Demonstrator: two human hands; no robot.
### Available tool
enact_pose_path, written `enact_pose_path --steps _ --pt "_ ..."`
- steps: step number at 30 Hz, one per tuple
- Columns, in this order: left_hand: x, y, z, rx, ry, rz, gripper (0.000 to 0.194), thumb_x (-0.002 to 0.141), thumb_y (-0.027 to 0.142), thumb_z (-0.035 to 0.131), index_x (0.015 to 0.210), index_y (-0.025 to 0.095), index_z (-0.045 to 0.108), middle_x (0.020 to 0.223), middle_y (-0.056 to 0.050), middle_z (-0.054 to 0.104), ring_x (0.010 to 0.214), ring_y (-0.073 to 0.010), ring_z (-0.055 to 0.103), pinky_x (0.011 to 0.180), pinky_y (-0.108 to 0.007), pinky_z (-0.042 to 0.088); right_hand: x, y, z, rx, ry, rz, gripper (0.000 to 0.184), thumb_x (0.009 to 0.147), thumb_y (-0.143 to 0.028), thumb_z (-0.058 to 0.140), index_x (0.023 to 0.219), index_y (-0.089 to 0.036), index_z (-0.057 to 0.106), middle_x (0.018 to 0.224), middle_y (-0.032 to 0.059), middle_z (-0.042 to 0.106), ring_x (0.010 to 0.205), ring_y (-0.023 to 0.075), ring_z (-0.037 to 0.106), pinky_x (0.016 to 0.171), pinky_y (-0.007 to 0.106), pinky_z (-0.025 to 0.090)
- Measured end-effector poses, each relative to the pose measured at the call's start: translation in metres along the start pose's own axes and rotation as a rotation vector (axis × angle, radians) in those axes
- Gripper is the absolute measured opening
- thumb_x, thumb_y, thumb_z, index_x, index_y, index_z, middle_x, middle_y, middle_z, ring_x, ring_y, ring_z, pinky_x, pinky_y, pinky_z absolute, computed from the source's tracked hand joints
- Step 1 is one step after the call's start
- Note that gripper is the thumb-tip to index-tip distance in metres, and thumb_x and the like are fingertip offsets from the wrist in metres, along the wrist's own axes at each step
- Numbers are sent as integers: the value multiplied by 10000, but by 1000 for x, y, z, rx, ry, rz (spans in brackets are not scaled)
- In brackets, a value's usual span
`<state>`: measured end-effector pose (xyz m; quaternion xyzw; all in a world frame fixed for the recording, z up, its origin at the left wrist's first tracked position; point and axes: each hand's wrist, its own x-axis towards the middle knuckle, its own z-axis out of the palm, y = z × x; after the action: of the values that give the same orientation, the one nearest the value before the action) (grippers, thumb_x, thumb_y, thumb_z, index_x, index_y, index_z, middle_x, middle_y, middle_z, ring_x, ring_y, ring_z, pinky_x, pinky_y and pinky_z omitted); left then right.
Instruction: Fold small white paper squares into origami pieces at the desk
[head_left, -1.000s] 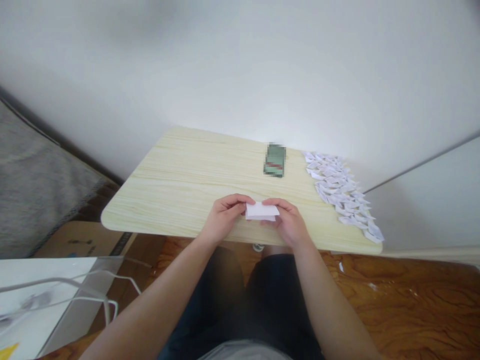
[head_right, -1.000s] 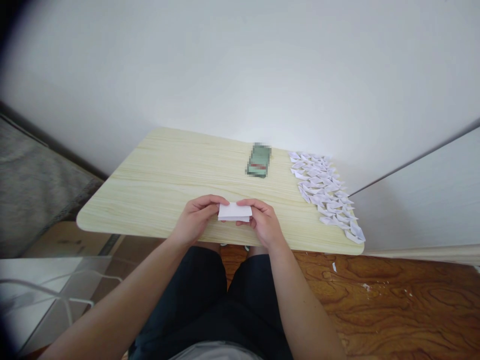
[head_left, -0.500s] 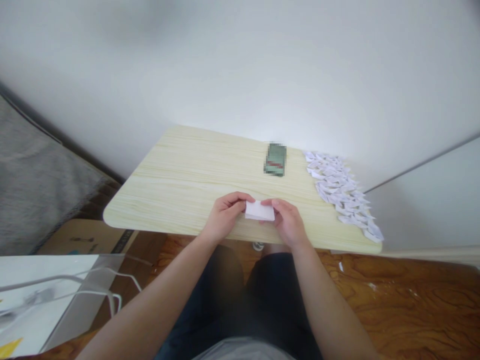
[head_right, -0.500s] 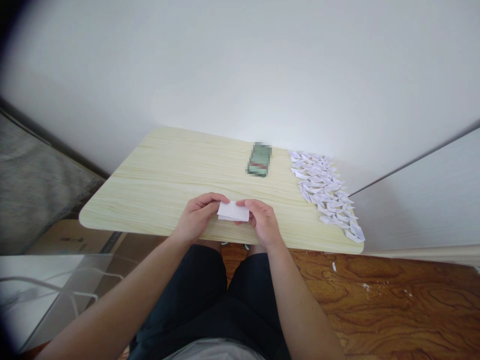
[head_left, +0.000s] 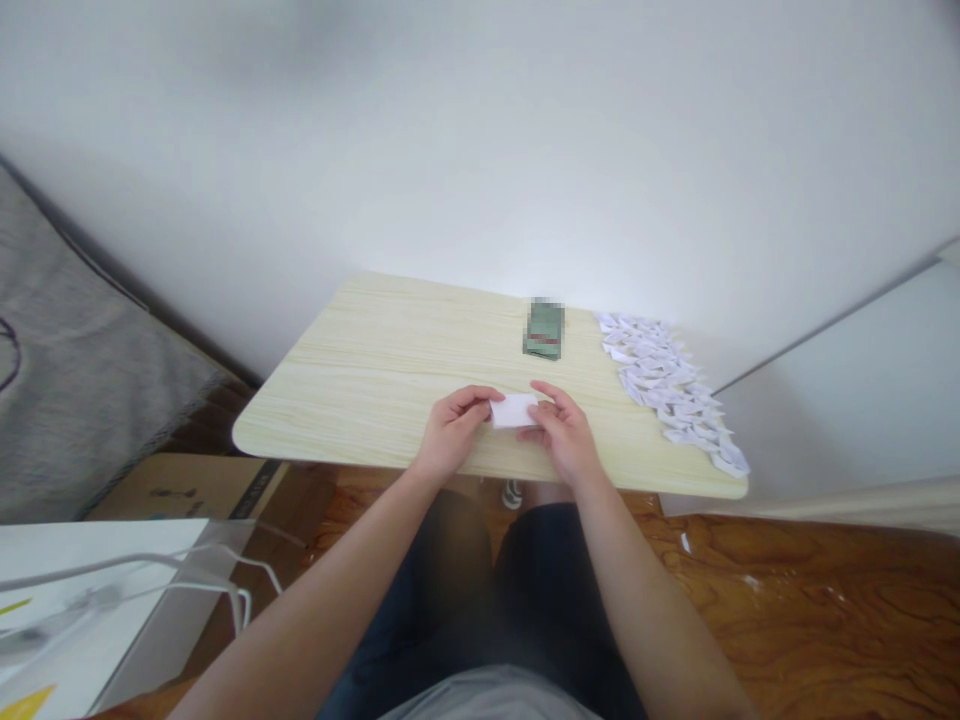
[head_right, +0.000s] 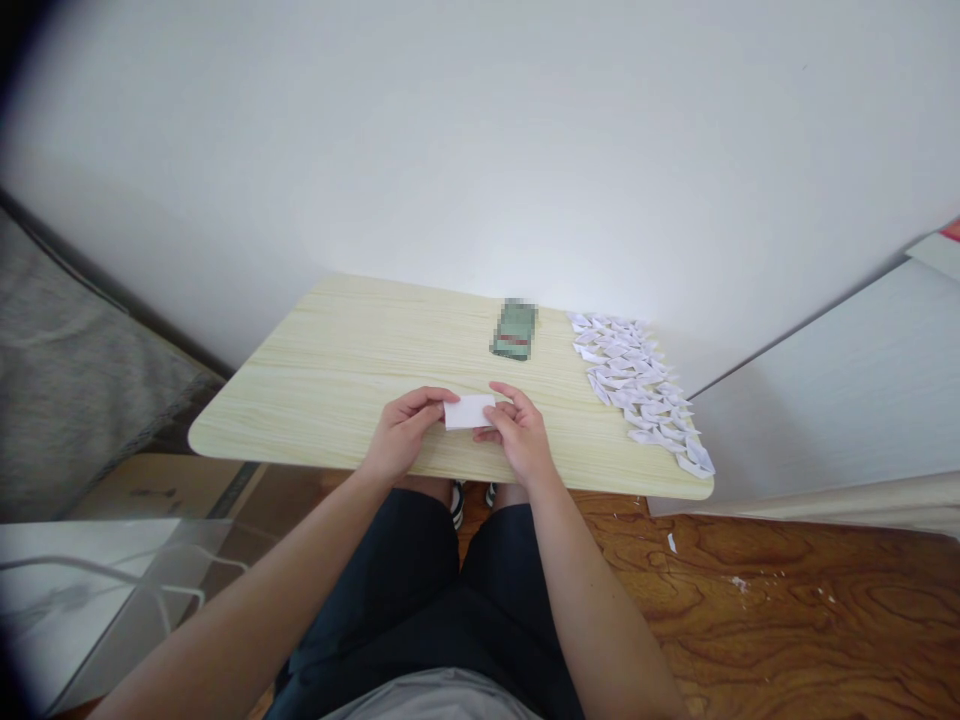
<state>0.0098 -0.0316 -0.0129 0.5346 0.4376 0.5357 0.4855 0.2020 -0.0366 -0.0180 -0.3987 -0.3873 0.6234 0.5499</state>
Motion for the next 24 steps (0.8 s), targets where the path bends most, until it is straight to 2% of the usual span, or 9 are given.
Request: enact_pose_path --steps 6,11,15,19,24 --pt "-3 3 1 -32 -29 16 218 828 217 622 986 172 767 881 -33 740 842 -176 634 819 -288 476 -1 3 4 -65 55 -74 505 768 -365 818 1224 -235 643 723 -58 647 611 137 651 577 287 608" --pt "-3 8 5 -21 -13 -5 289 885 350 639 1096 171 721 796 -14 694 734 -158 598 715 -276 476 -3 3 4 -134 8 -117 446 791 -364 790 1194 -236 647 699 -60 626 604 139 630 577 285 583" --pt "1 11 9 46 -32 -49 278 862 417 697 961 160 734 821 -29 696 729 -156 582 651 -261 441 -4 2 4 -185 -51 -140 420 808 -348 770 1195 -239 649 754 -36 665 626 146 624 584 283 553" --pt "9 17 4 103 -122 -89 257 814 410 747 829 154 737 746 -17 673 681 -149 558 619 -256 414 -2 -6 8 -311 -109 -198 412 847 -322 719 1242 -244 627 734 -42 639 643 146 604 613 275 504" --pt "20 25 -5 95 -192 -83 264 815 420 751 843 158 744 787 -20 693 729 -157 591 679 -267 443 8 -30 16 -576 -153 -326 411 927 -308 623 1333 -254 592 775 -35 633 704 149 600 683 284 480"
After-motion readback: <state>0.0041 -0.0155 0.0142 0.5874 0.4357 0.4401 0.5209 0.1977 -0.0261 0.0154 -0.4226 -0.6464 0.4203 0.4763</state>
